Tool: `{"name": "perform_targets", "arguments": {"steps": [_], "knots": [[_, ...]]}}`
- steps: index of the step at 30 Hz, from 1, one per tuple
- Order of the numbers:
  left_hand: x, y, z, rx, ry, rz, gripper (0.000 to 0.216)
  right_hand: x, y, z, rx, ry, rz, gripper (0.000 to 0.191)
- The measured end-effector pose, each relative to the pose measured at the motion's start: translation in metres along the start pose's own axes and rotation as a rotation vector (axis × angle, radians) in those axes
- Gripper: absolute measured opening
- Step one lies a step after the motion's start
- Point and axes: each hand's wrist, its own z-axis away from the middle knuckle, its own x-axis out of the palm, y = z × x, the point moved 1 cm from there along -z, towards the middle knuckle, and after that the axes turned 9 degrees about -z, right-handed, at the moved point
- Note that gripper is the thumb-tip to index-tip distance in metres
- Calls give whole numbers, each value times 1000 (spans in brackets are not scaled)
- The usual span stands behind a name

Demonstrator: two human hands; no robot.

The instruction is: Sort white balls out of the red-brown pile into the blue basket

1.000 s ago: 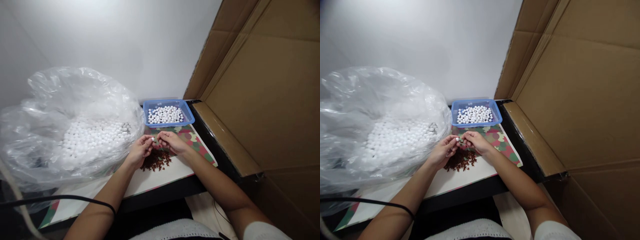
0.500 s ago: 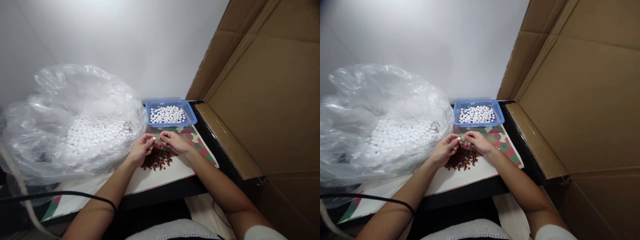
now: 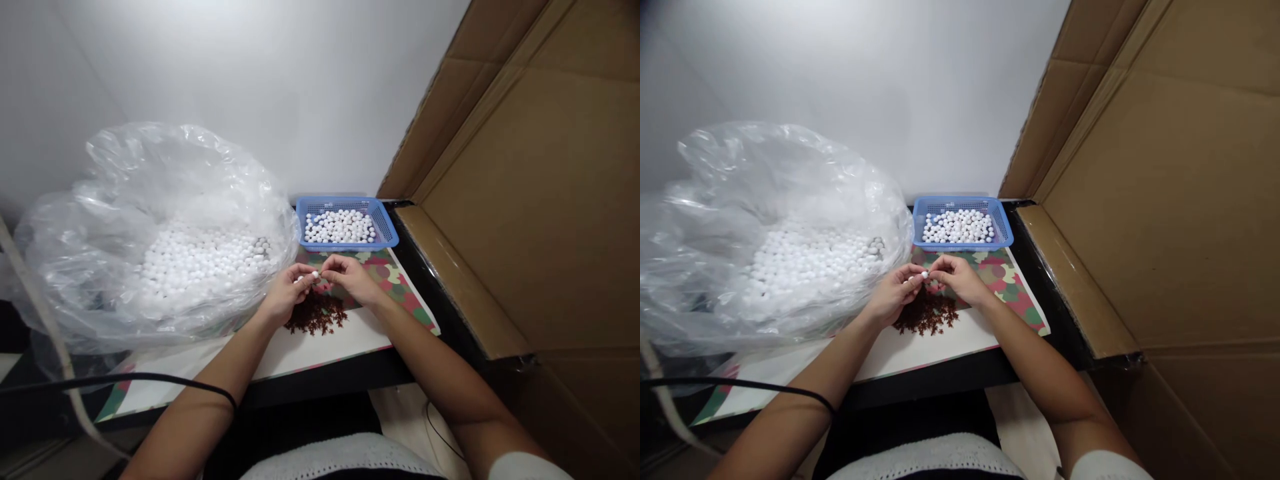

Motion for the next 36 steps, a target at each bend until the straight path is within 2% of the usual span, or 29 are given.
{"name": "perform_targets", "arguments": {"steps": [7,13,18,21,27,31,36], "knots": [[-1,-2,-1,9,23,-45,34,2,0,1,47,-13,-6,27],[-1,-6,-1,40,79,-74,30,8,0,2,14,-2,39,28],[-1,-4,0,61,112,-123,30,11,10,0,-34,70,32,33],[0,-2,0,52,81,-107,31,9,9,-1,-12,80,-15,37],[2,2,0,12,-24,27,31,-3,-5,1,74,87,-231,29],[-1,4,4,-23,-68,69,29,-7,1,1,166,101,-356,36],[6,26,-4,2,-20,-52,29,-4,4,-3,166,111,-358,39]]}}
